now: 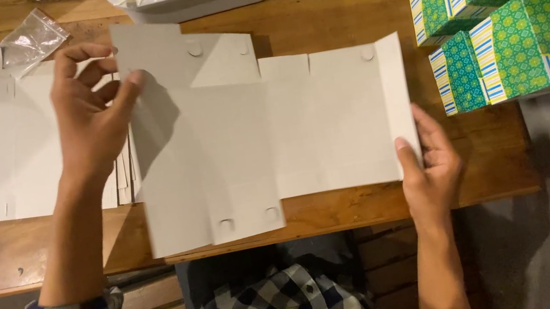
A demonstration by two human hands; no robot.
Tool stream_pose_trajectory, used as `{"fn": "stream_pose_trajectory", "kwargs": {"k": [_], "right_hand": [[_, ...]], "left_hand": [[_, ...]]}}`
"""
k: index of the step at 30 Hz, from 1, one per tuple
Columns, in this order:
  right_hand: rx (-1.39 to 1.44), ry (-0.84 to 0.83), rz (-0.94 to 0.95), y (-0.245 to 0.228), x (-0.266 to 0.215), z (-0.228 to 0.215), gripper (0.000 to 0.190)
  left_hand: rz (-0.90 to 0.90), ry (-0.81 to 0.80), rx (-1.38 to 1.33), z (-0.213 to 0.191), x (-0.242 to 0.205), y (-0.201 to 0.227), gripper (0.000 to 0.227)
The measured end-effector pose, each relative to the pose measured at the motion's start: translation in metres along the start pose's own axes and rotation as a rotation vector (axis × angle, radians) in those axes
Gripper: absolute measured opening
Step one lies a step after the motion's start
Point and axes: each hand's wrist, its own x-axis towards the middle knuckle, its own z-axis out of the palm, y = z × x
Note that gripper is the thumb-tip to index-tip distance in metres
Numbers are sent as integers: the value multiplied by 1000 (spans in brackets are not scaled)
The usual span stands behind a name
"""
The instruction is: The person folds flat white cardboard pieces along pre-scored lines and applies patterned tape to the edges to form small boxes. They smooth the tape and fold flaps to secure the structure, working one piece at a time on a wooden table.
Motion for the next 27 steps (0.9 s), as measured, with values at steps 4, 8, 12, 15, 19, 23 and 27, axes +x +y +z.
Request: {"fn": "stream_pose_trajectory", "kwargs": {"k": [4, 8, 12, 15, 19, 23, 27], "right_hand": [[76, -82, 5, 14, -22, 8, 46], [-244, -53, -197, 7, -27, 12, 40], [-233, -88, -186, 8, -23, 11, 38], [-265, -44, -131, 7, -22, 10, 39], [-200, -84, -5, 4, -9, 3, 47], [-155, -154, 130, 2, 0, -2, 45], [-156, -222, 154, 3, 8, -4, 30]], "left_hand": [[4, 59, 53, -10, -3, 18, 25], [-21, 118, 237, -23, -2, 0, 27], [170, 168, 475, -33, -4, -42, 18], [267, 206, 573, -28, -8, -43, 20], [600, 156, 721, -14, -22, -28, 24], [595, 145, 955, 3, -46, -6, 43], [550, -400, 962, 12, -66, 33, 24]]}}
